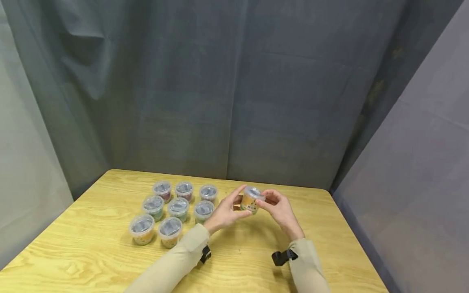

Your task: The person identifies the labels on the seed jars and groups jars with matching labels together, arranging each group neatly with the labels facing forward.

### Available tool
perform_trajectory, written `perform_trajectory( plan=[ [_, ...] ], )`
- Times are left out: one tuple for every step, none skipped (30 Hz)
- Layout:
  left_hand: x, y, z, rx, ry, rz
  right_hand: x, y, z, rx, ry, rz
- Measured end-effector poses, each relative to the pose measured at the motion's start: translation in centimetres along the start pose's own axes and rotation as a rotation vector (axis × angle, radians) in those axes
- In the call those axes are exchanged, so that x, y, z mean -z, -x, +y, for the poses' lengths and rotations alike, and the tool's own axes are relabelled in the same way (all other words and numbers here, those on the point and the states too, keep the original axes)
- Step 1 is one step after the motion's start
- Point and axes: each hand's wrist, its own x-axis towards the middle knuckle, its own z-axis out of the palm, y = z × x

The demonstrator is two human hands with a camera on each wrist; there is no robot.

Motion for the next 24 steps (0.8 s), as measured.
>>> perform_trajectory(
  plan=[
    [0.1, 0.0, 0.1, 0.008, -0.013, 0.000, -0.2, 0.0, -0.1, -0.001, -0.002, 0.012],
    [0.2, 0.1, 0.2, 0.017, -0.029, -0.001, -0.4, 0.0, -0.2, -0.004, -0.005, 0.025],
    [0.3, 0.1, 0.3, 0.027, -0.044, -0.003, -0.5, 0.1, -0.3, -0.006, -0.004, 0.028],
    [0.5, 0.2, 0.4, 0.037, -0.057, -0.005, -0.7, 0.2, -0.4, -0.008, -0.003, 0.027],
    [0.7, 0.3, 0.4, 0.042, -0.065, -0.006, -0.9, 0.2, -0.5, -0.010, 0.000, 0.022],
    [0.9, 0.4, 0.5, 0.044, -0.065, -0.010, -1.1, 0.2, -0.6, -0.010, -0.001, 0.014],
    [1.1, 0.5, 0.5, 0.042, -0.064, -0.013, -1.2, 0.3, -0.7, -0.012, -0.003, 0.007],
    [1.4, 0.5, 0.5, 0.041, -0.058, -0.019, -1.3, 0.3, -0.8, -0.011, -0.008, -0.002],
    [1.6, 0.6, 0.6, 0.036, -0.051, -0.023, -1.4, 0.2, -0.8, -0.011, -0.015, -0.010],
    [1.9, 0.6, 0.6, 0.037, -0.043, -0.027, -1.5, 0.2, -0.9, -0.008, -0.023, -0.018],
    [2.1, 0.6, 0.6, 0.036, -0.032, -0.032, -1.6, 0.1, -0.9, -0.005, -0.035, -0.024],
    [2.3, 0.6, 0.7, 0.032, -0.022, -0.036, -1.8, 0.0, -0.9, 0.002, -0.049, -0.029],
    [2.5, 0.6, 0.7, 0.032, -0.020, -0.038, -1.9, -0.1, -0.9, 0.005, -0.059, -0.034],
    [2.7, 0.6, 0.8, 0.029, -0.024, -0.038, -2.0, -0.1, -0.9, 0.010, -0.071, -0.040],
    [2.9, 0.7, 0.9, 0.027, -0.034, -0.038, -2.1, -0.2, -0.9, 0.014, -0.079, -0.041],
    [3.0, 0.7, 1.0, 0.025, -0.044, -0.040, -2.3, -0.2, -0.9, 0.016, -0.085, -0.042],
    [3.2, 0.8, 1.1, 0.018, -0.059, -0.041, -2.4, -0.1, -1.0, 0.019, -0.087, -0.043],
    [3.3, 0.9, 1.1, 0.012, -0.070, -0.042, -2.5, -0.1, -1.0, 0.022, -0.086, -0.047],
    [3.5, 1.0, 1.2, 0.011, -0.087, -0.040, -2.7, -0.1, -1.1, 0.024, -0.083, -0.052],
    [3.7, 1.1, 1.3, 0.006, -0.094, -0.039, -2.8, -0.2, -1.1, 0.026, -0.080, -0.057],
    [3.9, 1.2, 1.4, 0.002, -0.096, -0.039, -3.0, -0.2, -1.2, 0.029, -0.077, -0.060],
    [4.1, 1.3, 1.5, -0.003, -0.099, -0.037, -3.1, -0.2, -1.4, 0.030, -0.075, -0.066],
    [4.4, 1.4, 1.6, -0.005, -0.103, -0.036, -3.3, -0.3, -1.5, 0.032, -0.075, -0.071],
    [4.6, 1.4, 1.6, -0.005, -0.104, -0.037, -3.5, -0.4, -1.6, 0.032, -0.075, -0.073]
  ],
)
